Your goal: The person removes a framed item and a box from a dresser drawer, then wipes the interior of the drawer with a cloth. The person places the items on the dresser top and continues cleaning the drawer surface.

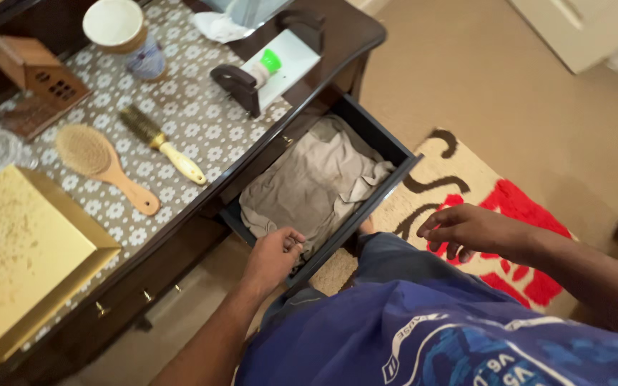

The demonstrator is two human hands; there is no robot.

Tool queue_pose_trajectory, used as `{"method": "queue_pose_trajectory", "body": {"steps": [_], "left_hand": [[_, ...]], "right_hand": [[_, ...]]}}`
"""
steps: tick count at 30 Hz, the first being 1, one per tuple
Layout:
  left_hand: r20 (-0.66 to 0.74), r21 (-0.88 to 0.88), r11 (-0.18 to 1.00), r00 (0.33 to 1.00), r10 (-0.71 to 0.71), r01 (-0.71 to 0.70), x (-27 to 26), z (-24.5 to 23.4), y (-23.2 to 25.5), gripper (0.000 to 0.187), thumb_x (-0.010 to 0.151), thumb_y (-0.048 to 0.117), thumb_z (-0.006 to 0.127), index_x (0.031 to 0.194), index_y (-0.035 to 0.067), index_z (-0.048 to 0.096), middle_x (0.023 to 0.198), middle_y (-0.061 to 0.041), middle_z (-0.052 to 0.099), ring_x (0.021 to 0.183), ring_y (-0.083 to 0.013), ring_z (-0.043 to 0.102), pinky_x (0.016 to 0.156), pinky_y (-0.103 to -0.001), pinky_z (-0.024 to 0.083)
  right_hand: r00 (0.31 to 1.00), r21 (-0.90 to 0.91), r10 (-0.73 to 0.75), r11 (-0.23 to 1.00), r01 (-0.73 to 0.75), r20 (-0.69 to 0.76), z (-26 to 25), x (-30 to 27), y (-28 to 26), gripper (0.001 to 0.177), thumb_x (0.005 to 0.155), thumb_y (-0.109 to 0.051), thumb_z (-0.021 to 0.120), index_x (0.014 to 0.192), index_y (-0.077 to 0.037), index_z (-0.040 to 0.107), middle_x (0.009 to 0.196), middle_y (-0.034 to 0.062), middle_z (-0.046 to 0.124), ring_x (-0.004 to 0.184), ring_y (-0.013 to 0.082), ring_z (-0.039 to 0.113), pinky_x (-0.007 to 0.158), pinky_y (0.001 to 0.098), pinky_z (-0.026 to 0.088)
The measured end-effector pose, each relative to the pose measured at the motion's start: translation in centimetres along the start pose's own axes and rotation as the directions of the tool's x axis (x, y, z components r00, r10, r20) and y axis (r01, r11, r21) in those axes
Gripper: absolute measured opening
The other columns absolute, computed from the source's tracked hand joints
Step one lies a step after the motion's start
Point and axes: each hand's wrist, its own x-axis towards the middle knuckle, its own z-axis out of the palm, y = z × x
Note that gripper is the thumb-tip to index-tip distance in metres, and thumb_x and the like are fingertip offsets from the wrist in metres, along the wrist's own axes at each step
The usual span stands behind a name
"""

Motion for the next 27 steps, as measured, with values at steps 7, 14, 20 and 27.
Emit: {"method": "queue_pose_trajectory", "body": {"steps": [7,14,20,27], "left_hand": [[-0.144,-0.116,0.991,0.986,-0.081,0.065,3.5,4.8,-0.1,0.020,0.092,0.015,0.067,0.108,0.005,0.072,0.095,-0.012,0.077,0.088,-0.0239,0.073,0.082,-0.038,0.057],[-0.274,-0.164,0.968,0.934,-0.231,0.191,8.5,13.0,0.1,0.023,0.088,0.018,0.068,0.106,0.005,0.073,0.102,-0.014,0.076,0.100,-0.0299,0.073,0.089,-0.042,0.056],[-0.273,-0.137,0.954,0.915,-0.296,0.268,12.9,17.0,1.1,0.026,0.091,0.026,0.065,0.107,0.009,0.075,0.107,-0.017,0.076,0.105,-0.0362,0.070,0.095,-0.045,0.054],[-0.282,-0.029,0.961,0.920,-0.272,0.275,21.2,20.4,-1.8,0.034,0.096,0.036,0.058,0.111,0.009,0.074,0.116,-0.021,0.071,0.113,-0.0409,0.065,0.099,-0.049,0.051]], "right_hand": [[0.973,-0.151,-0.178,0.968,0.199,0.144,-5.5,12.3,-1.8,0.031,0.092,-0.024,0.066,0.117,-0.009,0.075,0.101,0.0092,0.079,0.085,0.0186,0.074,0.076,0.0373,0.063],[0.870,-0.500,-0.392,0.713,0.492,0.298,-9.1,19.9,-0.4,0.037,0.085,-0.031,0.072,0.116,-0.011,0.074,0.109,0.0072,0.080,0.096,0.0191,0.078,0.085,0.0328,0.059],[0.830,-0.553,-0.388,0.619,0.557,0.402,-8.7,24.2,-1.3,0.044,0.082,-0.028,0.075,0.120,-0.009,0.069,0.112,0.0100,0.076,0.078,0.0227,0.082,0.081,0.0351,0.061],[0.858,-0.478,-0.391,0.714,0.512,0.334,-6.8,27.6,-1.2,0.044,0.079,-0.024,0.078,0.120,-0.009,0.071,0.104,0.0128,0.078,0.078,0.0229,0.075,0.077,0.0370,0.059]]}}
